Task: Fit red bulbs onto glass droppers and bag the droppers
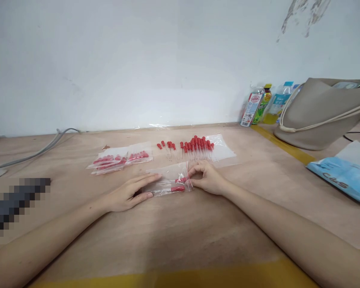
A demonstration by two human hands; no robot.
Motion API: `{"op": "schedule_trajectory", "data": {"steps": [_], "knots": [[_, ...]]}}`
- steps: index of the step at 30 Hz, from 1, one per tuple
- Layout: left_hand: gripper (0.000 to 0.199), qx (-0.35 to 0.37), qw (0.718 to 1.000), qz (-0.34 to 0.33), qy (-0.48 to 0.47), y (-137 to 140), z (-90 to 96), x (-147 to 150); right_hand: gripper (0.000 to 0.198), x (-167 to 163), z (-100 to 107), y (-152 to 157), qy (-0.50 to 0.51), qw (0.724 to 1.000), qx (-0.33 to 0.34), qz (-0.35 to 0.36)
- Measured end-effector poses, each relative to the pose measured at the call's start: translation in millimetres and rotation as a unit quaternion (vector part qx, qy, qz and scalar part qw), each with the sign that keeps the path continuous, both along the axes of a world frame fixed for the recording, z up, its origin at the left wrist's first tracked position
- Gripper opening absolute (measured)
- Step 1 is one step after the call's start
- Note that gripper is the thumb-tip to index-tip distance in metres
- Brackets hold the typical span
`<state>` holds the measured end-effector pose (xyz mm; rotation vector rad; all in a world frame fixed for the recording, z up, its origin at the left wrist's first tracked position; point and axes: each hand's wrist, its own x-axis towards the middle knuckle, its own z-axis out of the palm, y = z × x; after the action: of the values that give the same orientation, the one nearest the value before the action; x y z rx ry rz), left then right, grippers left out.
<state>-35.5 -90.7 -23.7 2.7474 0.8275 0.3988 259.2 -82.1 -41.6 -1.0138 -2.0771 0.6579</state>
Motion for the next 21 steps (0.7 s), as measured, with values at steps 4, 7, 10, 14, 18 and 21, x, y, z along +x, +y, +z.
{"op": "schedule_trajectory", "data": {"steps": [4,7,10,14,18,21], "knots": [[0.05,-0.003,1.0,0.001,-0.003,-0.4,0.3,0.5,0.014,-5.5,-4.7,1.1,-0.016,0.999,0.031,-0.027],[0.047,-0.005,1.0,-0.003,-0.008,-0.3,0.6,1.1,0.012,-4.9,-4.5,-0.9,-0.047,0.997,0.059,-0.023],[0.043,-0.011,1.0,-0.005,-0.003,0.4,0.4,1.4,0.012,-3.4,-2.7,-3.2,-0.08,0.995,0.058,-0.002],[0.042,-0.006,1.0,-0.006,0.008,0.8,0.6,1.4,0.013,1.1,3.7,0.1,-0.073,0.996,0.046,-0.001],[0.043,0.005,1.0,-0.014,0.017,0.3,1.8,1.7,0.013,-0.4,20.2,18.8,-0.072,0.982,0.052,-0.167],[0.041,0.011,1.0,-0.012,0.02,0.2,1.8,1.5,0.013,-15.1,32.9,42.8,-0.138,0.963,0.07,-0.22]]}}
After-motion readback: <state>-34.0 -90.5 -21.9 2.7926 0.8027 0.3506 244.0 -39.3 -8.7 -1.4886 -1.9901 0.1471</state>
